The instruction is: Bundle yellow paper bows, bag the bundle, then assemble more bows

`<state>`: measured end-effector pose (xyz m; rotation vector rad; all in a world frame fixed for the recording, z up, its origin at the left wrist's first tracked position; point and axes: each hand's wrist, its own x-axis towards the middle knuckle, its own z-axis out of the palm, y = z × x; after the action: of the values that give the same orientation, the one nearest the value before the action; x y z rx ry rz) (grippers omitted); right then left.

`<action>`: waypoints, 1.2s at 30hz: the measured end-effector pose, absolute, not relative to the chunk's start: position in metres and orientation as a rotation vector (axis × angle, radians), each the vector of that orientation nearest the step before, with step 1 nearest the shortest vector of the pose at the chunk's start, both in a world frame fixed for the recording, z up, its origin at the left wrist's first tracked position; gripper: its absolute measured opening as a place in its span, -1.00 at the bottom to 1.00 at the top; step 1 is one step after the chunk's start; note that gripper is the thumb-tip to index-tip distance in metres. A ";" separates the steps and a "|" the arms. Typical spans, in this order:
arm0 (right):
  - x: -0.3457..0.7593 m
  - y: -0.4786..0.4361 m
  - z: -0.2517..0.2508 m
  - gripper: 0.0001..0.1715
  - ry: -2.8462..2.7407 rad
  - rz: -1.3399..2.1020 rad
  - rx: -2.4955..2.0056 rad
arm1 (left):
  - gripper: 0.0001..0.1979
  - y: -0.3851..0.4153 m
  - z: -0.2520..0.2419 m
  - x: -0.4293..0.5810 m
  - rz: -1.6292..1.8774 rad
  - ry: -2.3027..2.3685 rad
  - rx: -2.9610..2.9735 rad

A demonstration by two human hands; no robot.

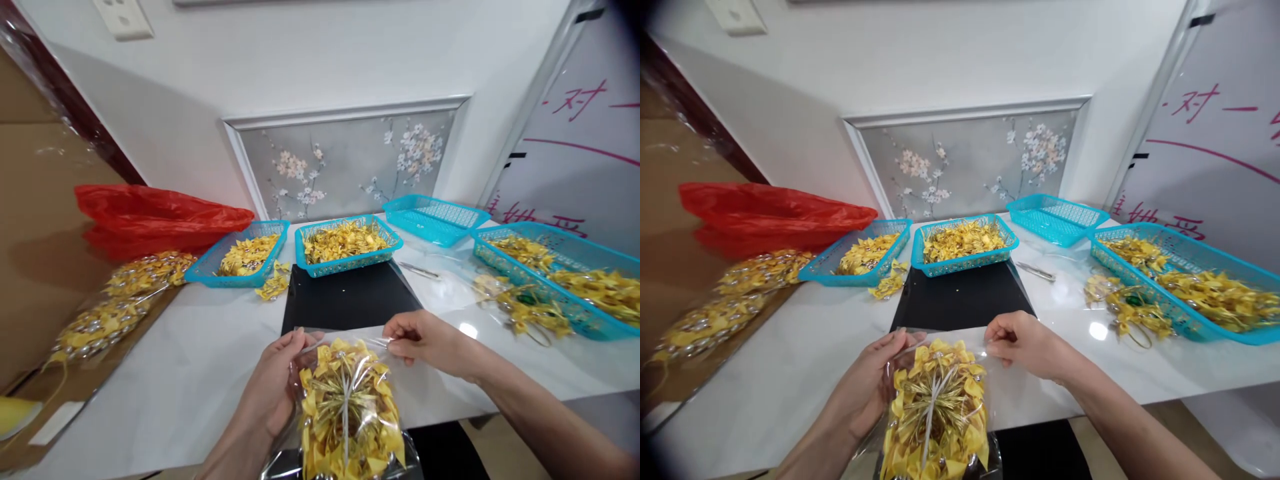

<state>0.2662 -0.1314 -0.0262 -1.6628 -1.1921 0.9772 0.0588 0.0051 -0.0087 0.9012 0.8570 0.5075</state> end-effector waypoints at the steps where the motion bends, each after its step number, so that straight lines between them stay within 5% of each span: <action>1: 0.266 -0.132 -0.027 -0.91 -1.208 0.942 -1.682 | -0.86 0.005 -0.008 0.059 0.504 0.845 0.907; 19: 0.246 -0.133 0.001 -0.81 -1.497 0.279 -1.765 | -0.66 0.028 0.030 0.055 0.471 0.855 1.583; 26: 0.242 -0.133 0.015 -0.80 -1.510 0.262 -1.739 | -0.84 0.039 0.052 0.064 0.103 0.609 1.848; 36: 0.258 -0.142 0.013 -0.86 -1.429 0.411 -1.778 | -0.73 0.034 0.056 0.057 0.023 0.474 1.773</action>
<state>0.2580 -0.1417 0.0127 -1.7780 -1.4291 0.4109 0.0566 0.0338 0.0558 1.7727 0.4741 0.0228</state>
